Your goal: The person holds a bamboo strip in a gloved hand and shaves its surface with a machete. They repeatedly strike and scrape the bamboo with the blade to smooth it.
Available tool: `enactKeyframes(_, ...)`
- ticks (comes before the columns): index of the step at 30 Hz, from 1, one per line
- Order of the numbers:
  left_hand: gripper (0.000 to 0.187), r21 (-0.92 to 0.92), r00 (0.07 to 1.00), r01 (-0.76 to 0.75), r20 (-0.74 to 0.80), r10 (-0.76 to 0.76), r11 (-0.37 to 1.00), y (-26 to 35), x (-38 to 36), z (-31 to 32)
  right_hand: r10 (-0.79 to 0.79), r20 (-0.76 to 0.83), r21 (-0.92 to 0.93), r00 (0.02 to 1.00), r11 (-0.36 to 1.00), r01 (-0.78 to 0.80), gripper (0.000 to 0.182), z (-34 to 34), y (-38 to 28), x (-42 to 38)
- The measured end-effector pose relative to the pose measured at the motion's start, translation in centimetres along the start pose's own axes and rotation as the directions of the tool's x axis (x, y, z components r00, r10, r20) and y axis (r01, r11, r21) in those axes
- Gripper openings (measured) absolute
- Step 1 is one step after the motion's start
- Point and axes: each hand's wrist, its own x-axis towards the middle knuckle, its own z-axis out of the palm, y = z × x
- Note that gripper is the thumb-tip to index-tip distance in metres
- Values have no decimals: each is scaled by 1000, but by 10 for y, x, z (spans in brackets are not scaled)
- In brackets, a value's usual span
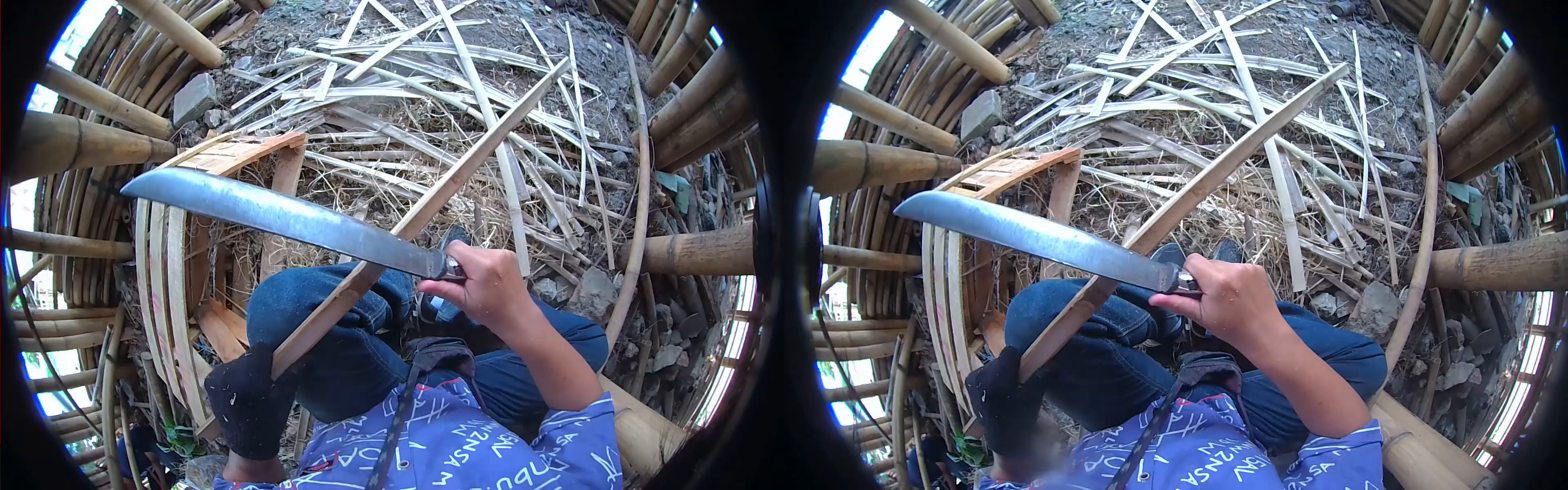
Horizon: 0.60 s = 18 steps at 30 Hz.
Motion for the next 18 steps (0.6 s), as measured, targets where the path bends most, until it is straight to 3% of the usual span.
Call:
enactKeyframes(2, 33, 5, 996, 46, 74, -46, 999, -3, 0, 0, -28, -6, -25, 1000, 999, 28, 56, -1, 4, 1)
enactKeyframes(5, 34, -55, 999, -31, -11, 30, 998, -13, -9, 5, 111, -62, 27, 992, 994, -110, 58, -5, 22, 7)
enactKeyframes(7, 37, -45, 945, 197, 276, -177, 979, -12, -17, -1, 267, -51, 32, 962, 964, -265, 60, -11, 54, 10)
enactKeyframes(9, 38, -21, 941, 194, 286, -180, 981, -13, -15, -4, 331, -47, 27, 942, 944, -330, 61, -20, 84, 11)
enactKeyframes(11, 40, -1, 940, 185, 291, -177, 983, -15, -10, -3, 409, -182, -4, 894, 909, -417, 63, -28, 109, 8)
enactKeyframes(13, 35, -23, 999, -34, 24, 35, 999, -14, 0, 2, 401, -230, 2, 886, 911, -412, 64, -30, 123, 2)
enactKeyframes(15, 35, 6, 998, -51, -31, 51, 999, -13, -1, 6, 396, -276, 9, 876, 912, -410, 65, -32, 124, -6)
enactKeyframes(17, 37, 40, 995, -62, -75, 65, 997, -13, -4, 9, 526, -137, 285, 840, 832, -475, 66, -33, 99, -9)
enactKeyframes(18, 37, 38, 996, -56, -63, 59, 998, -14, -6, 11, 506, -96, 347, 857, 824, -447, 65, -32, 84, -10)
